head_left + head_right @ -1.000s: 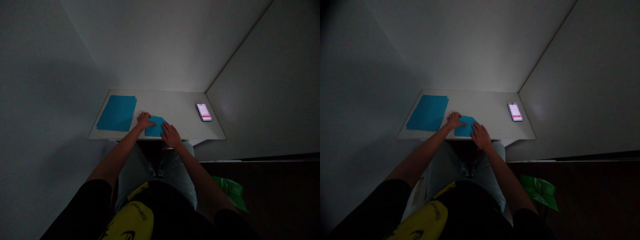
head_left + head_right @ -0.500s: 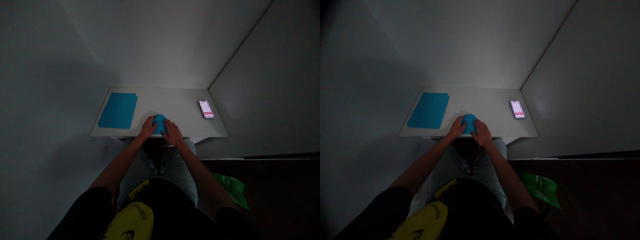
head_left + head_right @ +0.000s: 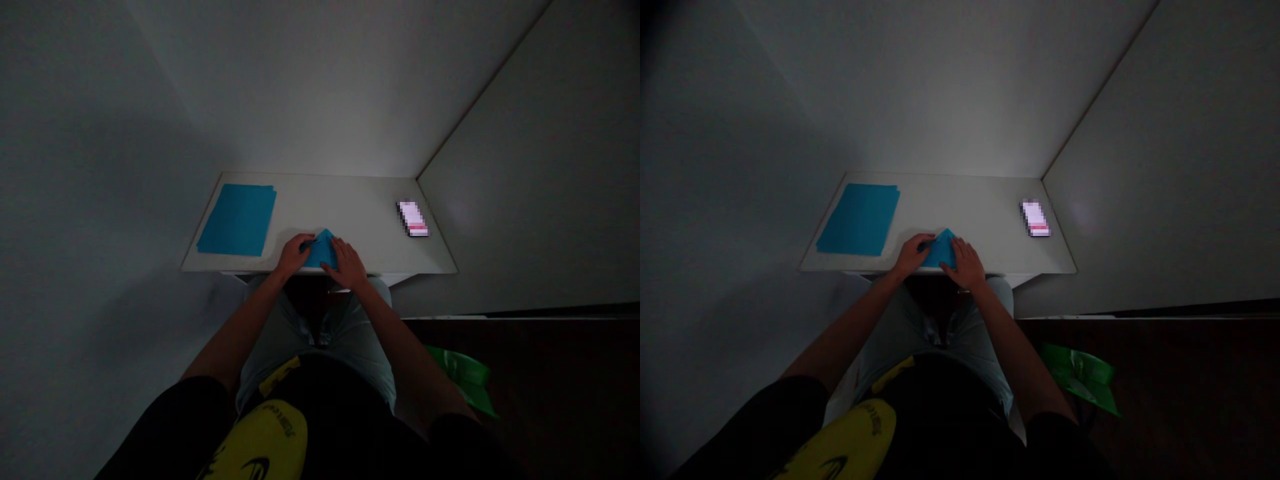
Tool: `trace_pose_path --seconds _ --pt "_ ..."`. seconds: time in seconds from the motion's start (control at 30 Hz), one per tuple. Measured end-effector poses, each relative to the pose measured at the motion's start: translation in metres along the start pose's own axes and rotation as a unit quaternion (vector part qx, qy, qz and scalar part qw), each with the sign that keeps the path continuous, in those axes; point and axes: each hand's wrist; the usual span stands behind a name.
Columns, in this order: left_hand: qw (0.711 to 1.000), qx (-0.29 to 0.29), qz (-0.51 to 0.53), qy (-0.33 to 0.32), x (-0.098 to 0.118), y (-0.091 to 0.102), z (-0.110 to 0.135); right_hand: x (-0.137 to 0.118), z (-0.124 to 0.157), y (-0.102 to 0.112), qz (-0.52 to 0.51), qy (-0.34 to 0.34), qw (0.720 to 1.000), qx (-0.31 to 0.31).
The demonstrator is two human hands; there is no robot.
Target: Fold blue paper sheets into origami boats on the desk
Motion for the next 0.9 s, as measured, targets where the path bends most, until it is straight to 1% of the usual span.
trace_pose_path --seconds 0.1,0.17,0.37,0.53,0.67,0.8,0.9 --pt "0.991 -0.051 -0.107 -0.065 0.003 -0.006 0.007 0.002 0.0 -0.002 0.002 0.005 1.0 -0.006" --pt "0.979 -0.069 -0.167 -0.096 0.006 -0.009 0.013 0.004 -0.001 -0.002 0.004 0.009 1.0 -0.008" --pt "0.953 -0.064 -0.263 -0.138 0.007 -0.017 0.026 0.007 -0.002 -0.002 0.016 0.002 1.0 -0.025" --pt "0.943 -0.048 -0.294 -0.148 0.004 -0.024 0.034 0.007 -0.006 0.0 0.022 -0.005 0.999 -0.026" --pt "0.942 -0.043 -0.293 -0.155 0.002 -0.027 0.037 -0.001 -0.019 0.004 0.037 -0.014 0.999 -0.018" --pt "0.942 -0.05 -0.291 -0.159 0.001 -0.026 0.037 -0.01 -0.039 0.001 0.055 0.01 0.997 -0.059" --pt "0.945 -0.048 -0.285 -0.155 0.001 -0.026 0.037 -0.008 -0.052 -0.005 0.067 -0.007 0.995 -0.078"
Point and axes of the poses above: each hand's wrist, its own z-axis away from the middle knuckle, its own y-axis out of the back of the hand, x = y × z, and after that the axes turned 3 degrees about -x, right-handed
